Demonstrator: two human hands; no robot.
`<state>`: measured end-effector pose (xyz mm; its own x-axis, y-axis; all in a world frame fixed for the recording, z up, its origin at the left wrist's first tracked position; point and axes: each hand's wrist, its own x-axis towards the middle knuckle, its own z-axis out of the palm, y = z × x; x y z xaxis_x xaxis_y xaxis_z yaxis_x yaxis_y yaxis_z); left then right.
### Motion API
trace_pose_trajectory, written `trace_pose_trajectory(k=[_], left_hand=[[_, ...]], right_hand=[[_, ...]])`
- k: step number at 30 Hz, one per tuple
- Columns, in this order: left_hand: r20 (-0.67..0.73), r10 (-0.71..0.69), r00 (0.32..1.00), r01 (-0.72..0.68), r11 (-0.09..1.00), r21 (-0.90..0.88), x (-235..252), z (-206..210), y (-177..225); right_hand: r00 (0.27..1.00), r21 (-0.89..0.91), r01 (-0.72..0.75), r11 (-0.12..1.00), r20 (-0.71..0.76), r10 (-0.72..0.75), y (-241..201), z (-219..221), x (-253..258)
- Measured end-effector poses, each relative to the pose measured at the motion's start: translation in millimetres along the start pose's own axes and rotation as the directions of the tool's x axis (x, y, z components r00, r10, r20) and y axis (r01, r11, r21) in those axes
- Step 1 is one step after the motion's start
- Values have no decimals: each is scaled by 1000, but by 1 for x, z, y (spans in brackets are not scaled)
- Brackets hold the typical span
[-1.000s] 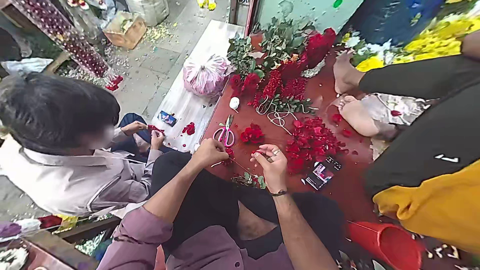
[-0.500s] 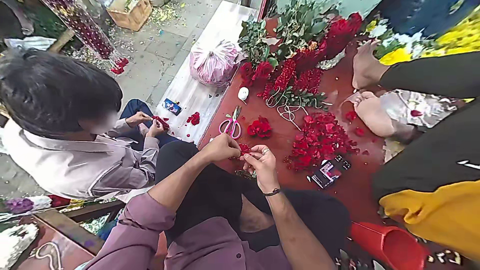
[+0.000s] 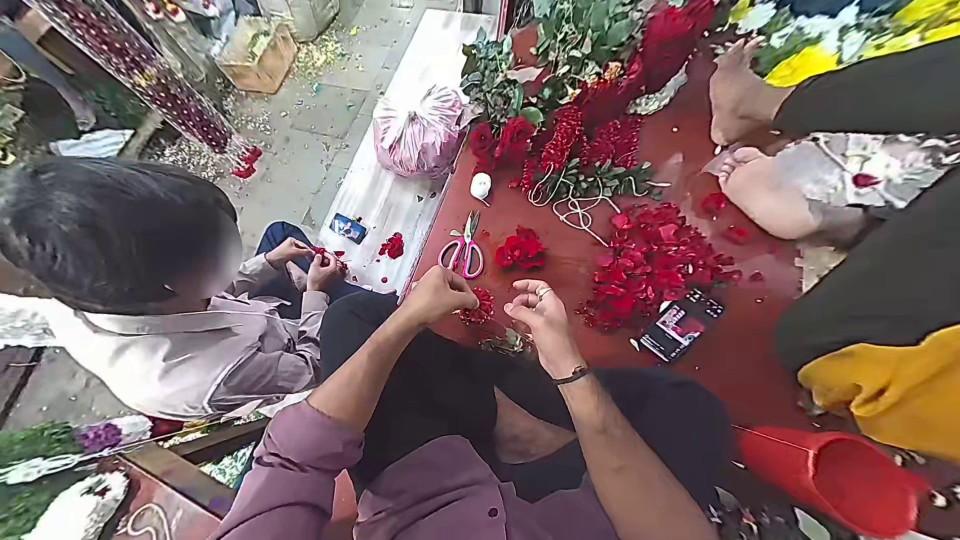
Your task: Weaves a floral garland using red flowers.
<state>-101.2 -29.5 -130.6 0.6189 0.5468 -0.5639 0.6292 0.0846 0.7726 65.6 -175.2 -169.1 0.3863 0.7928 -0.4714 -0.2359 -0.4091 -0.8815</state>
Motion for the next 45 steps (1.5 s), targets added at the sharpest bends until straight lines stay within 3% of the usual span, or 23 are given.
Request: trace_pose_trajectory(k=[3,7,10,12,14,16,17,18,20,21,23,26,28,31,34,37,40,43,45], left_hand=[[-38,-53,998,52,998,-29,0,-3,5],[-126,-91,988,95,995,26,0,-12,7],[-135,3,991,54,907,418,-6,-13,25],[35,-25,999,-6,734,679,-22,-7,58],[296,-55,954,-196,631,751,-37,5,95],[541,122,832,-472,668,575,-42,16,121],[580,233,780,-548,702,455,-40,19,132],[554,339,760,-583,733,351,-35,23,140],[392,474,788,-587,772,246,-24,30,151],[307,508,805,-582,777,240,-18,33,156],[145,542,828,-559,773,299,-9,41,163],[-62,555,829,-443,721,533,4,45,166],[-135,523,842,-347,715,606,14,38,159],[-149,376,914,-225,779,585,20,20,134],[-94,119,988,-63,884,464,10,-1,109],[37,26,999,-40,886,463,-5,-16,99],[182,50,982,-166,690,704,-17,-16,107],[314,-42,949,-266,433,861,-34,11,135],[436,-89,896,-371,392,842,-44,27,157]], right_hand=[[983,-279,87,956,178,-38,7,-4,4],[952,-289,251,924,249,-181,7,-4,2],[883,-144,386,911,343,-320,-14,-14,-6],[856,-69,430,900,347,-383,-27,-19,-10],[830,-15,481,877,330,-450,-34,-26,-9],[822,165,453,876,303,-482,-34,-36,-6],[839,279,393,876,280,-466,-32,-39,-6],[879,338,313,887,249,-405,-34,-42,-9],[970,327,96,940,180,-161,-57,-45,-33],[975,370,81,925,164,-151,-57,-44,-38],[922,550,174,816,201,-332,-35,-38,-23],[851,579,285,764,215,-480,-33,-38,-14],[840,558,329,761,195,-506,-37,-41,-13],[855,501,373,781,141,-499,-38,-47,-8],[893,421,378,824,69,-444,-36,-52,1],[915,331,339,881,101,-390,-36,-57,4],[851,268,398,878,251,-462,-43,-54,-1],[750,334,465,820,345,-565,-41,-49,-4],[737,410,450,793,330,-589,-41,-52,-3]])
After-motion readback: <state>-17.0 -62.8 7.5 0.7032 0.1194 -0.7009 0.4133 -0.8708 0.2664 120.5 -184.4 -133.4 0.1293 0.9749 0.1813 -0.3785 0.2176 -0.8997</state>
